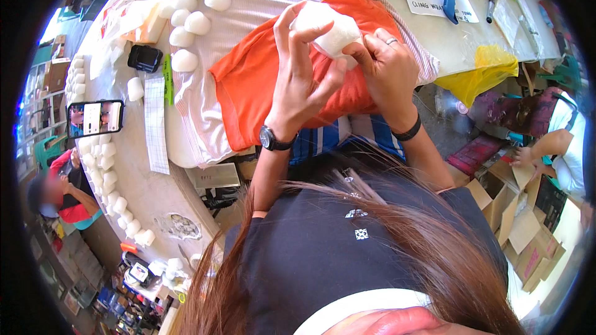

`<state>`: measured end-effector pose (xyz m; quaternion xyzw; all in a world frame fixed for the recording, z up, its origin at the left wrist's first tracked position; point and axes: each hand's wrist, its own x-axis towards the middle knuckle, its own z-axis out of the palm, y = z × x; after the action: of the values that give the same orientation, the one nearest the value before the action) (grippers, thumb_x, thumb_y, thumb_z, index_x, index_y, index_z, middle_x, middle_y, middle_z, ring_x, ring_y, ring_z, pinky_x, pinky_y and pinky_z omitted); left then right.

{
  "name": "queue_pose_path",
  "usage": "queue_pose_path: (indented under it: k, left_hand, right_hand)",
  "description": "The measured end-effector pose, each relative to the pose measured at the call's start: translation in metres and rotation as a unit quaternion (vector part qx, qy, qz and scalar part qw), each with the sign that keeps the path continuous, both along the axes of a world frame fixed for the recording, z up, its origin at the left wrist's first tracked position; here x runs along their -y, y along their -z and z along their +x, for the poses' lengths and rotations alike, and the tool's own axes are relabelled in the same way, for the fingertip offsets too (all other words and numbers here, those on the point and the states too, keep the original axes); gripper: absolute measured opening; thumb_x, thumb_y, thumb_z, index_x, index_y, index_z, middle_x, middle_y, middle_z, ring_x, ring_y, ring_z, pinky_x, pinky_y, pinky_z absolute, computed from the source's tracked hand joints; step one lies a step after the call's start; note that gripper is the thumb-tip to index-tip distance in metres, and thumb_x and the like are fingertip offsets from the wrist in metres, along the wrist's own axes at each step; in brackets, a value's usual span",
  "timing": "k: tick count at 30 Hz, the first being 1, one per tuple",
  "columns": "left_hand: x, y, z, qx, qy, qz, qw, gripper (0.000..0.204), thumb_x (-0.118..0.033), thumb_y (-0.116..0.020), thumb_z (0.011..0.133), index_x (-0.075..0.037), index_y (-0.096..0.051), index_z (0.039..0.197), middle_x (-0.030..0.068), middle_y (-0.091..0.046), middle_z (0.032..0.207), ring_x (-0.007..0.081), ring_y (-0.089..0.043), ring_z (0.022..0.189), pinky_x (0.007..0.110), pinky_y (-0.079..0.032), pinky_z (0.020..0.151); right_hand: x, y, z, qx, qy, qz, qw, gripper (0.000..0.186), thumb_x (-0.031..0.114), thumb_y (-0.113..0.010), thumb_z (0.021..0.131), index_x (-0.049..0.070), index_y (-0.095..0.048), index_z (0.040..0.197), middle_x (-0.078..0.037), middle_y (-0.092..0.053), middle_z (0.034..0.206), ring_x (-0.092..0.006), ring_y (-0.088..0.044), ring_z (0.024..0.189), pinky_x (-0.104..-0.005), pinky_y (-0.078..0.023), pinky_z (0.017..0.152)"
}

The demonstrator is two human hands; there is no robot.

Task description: The person wraps small white dough balls in plastic film by hand. They pick up a dough ball, place it on a sheet of plastic, and fold the plastic around it to create a sealed package. The wrapped items are placed on a red cloth on the table.

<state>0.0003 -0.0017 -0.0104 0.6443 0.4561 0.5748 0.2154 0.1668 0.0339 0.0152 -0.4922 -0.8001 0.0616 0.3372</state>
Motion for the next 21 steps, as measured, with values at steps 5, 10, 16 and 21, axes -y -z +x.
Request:
queue_pose_path:
  k: [5, 10, 16, 21]
  left_hand:
    - [0.007, -0.012, 0.001, 0.167, -0.034, -0.074, 0.983, 0.078, -0.016, -0.090, 0.074, -0.006, -0.040, 0.133, 0.0199, -0.040, 0.142, 0.0343, -0.045, 0.134, 0.050, -0.041, 0.111]
    - [0.043, -0.025, -0.047, 0.052, -0.021, -0.135, 0.989, 0.085, -0.007, -0.088, 0.071, -0.007, -0.033, 0.137, 0.0155, -0.046, 0.138, 0.0292, -0.049, 0.130, 0.052, -0.038, 0.115]
    - [0.068, -0.019, -0.063, -0.107, -0.060, -0.164, 0.979, 0.102, -0.011, -0.087, 0.069, -0.003, -0.026, 0.150, 0.0169, -0.043, 0.149, 0.0307, -0.045, 0.141, 0.044, -0.033, 0.122]
    - [0.079, -0.059, -0.057, -0.214, -0.144, -0.070, 0.964, 0.090, -0.035, -0.075, 0.090, -0.001, -0.026, 0.157, 0.0190, -0.039, 0.155, 0.0354, -0.045, 0.140, 0.047, -0.033, 0.118]
  right_hand:
    - [0.007, 0.012, 0.018, -0.083, -0.182, -0.079, 0.977, 0.039, 0.019, -0.088, 0.078, 0.003, -0.057, 0.095, -0.015, -0.052, 0.102, -0.0333, -0.057, 0.098, -0.0381, -0.049, 0.086]
    - [0.012, -0.004, 0.057, -0.112, -0.222, -0.169, 0.954, 0.049, 0.020, -0.089, 0.077, 0.007, -0.054, 0.109, -0.007, -0.054, 0.108, -0.0208, -0.054, 0.102, -0.0320, -0.045, 0.093]
    - [-0.002, 0.000, 0.030, -0.097, -0.307, -0.116, 0.940, 0.081, 0.033, -0.088, 0.079, 0.007, -0.049, 0.145, -0.014, -0.055, 0.140, -0.0278, -0.049, 0.136, -0.0412, -0.039, 0.114]
    - [-0.010, -0.039, -0.029, -0.088, -0.246, 0.115, 0.958, 0.058, 0.047, -0.060, 0.099, 0.001, -0.059, 0.133, -0.021, -0.062, 0.129, -0.0391, -0.056, 0.124, -0.0472, -0.043, 0.106]
